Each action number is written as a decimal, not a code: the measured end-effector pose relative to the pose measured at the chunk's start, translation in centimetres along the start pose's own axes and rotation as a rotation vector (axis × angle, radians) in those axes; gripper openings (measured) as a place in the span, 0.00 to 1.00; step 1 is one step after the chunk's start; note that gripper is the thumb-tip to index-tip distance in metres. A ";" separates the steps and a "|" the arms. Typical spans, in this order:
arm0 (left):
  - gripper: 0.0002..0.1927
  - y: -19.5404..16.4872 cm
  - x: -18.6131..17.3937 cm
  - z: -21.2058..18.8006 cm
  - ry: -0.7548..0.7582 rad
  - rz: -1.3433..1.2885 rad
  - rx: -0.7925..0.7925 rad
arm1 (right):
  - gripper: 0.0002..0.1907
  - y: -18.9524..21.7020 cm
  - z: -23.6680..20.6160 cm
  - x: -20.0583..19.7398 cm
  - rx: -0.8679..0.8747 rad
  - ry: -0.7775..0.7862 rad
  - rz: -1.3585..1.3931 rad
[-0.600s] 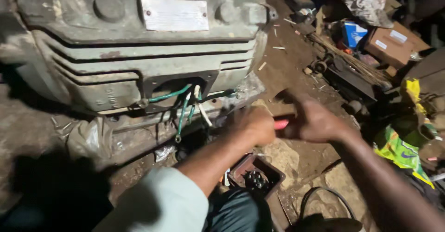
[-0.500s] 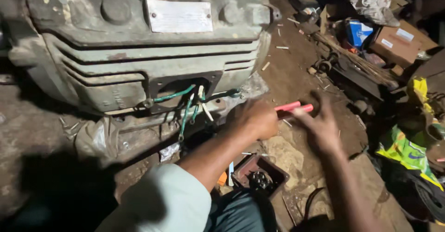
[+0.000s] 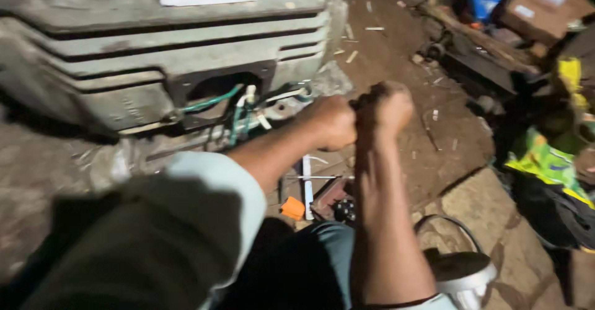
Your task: The person works on the wiring of an electric motor, using pliers to cut and strip the green and white wires at the terminal box, hammering a fitting, and wrapping the wire ends with green tape before arranging the connected wires back into the motor's terminal opening.
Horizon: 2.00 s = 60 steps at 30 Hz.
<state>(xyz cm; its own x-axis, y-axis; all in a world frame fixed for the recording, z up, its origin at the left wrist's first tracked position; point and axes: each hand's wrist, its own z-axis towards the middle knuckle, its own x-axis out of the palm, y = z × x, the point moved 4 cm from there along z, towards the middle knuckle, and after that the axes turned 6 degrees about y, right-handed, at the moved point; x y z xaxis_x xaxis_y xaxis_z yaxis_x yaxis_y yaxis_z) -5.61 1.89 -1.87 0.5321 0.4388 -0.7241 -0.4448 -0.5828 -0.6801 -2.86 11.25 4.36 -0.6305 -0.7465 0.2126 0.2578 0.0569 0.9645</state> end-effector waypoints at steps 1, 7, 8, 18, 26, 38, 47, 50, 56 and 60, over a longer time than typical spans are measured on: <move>0.15 0.1 0.3 0.3 0.001 0.019 0.020 | 0.09 0.6 0.1 0.1 0.009 -0.014 0.015; 0.14 1.6 1.9 1.3 0.044 0.193 0.064 | 0.10 -0.5 -2.9 0.8 0.045 -0.008 0.016; 0.15 1.6 1.4 1.4 0.052 0.210 0.069 | 0.11 -0.2 -2.5 1.4 -0.023 0.021 0.000; 0.28 -1.0 -1.8 -2.7 0.042 0.155 0.072 | 0.12 -4.0 0.7 -2.8 0.192 0.071 0.284; 0.10 2.7 -1.0 -19.5 -0.456 -0.470 0.079 | 0.33 -3.1 -0.7 -11.5 0.080 0.212 0.505; 0.17 9.2 2.4 -15.4 -0.285 -0.885 -0.311 | 0.10 -7.9 -6.2 -11.1 0.043 0.148 -0.054; 0.24 9.2 0.2 -11.8 -0.249 -1.122 -0.313 | 0.10 -9.9 -10.8 -4.9 0.084 0.765 -0.331; 0.19 9.2 0.1 -11.1 -0.263 -0.957 -0.351 | 0.11 -9.2 -11.4 -4.0 0.000 0.788 -0.462; 0.18 8.6 1.3 -11.3 -0.348 -1.247 -0.289 | 0.10 -7.7 -13.8 -1.7 -0.322 0.586 -0.473; 0.16 8.5 2.1 -11.0 -0.398 -1.322 -0.292 | 0.08 -8.0 -15.1 -1.5 -0.613 0.385 -0.661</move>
<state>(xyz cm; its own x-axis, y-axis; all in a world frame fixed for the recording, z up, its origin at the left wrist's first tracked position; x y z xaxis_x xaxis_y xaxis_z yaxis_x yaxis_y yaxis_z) -0.32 -9.66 -7.87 0.1747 0.8980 0.4039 0.4050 0.3083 -0.8607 7.11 1.89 -6.09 -0.5310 -0.6754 -0.5117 0.3432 -0.7235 0.5989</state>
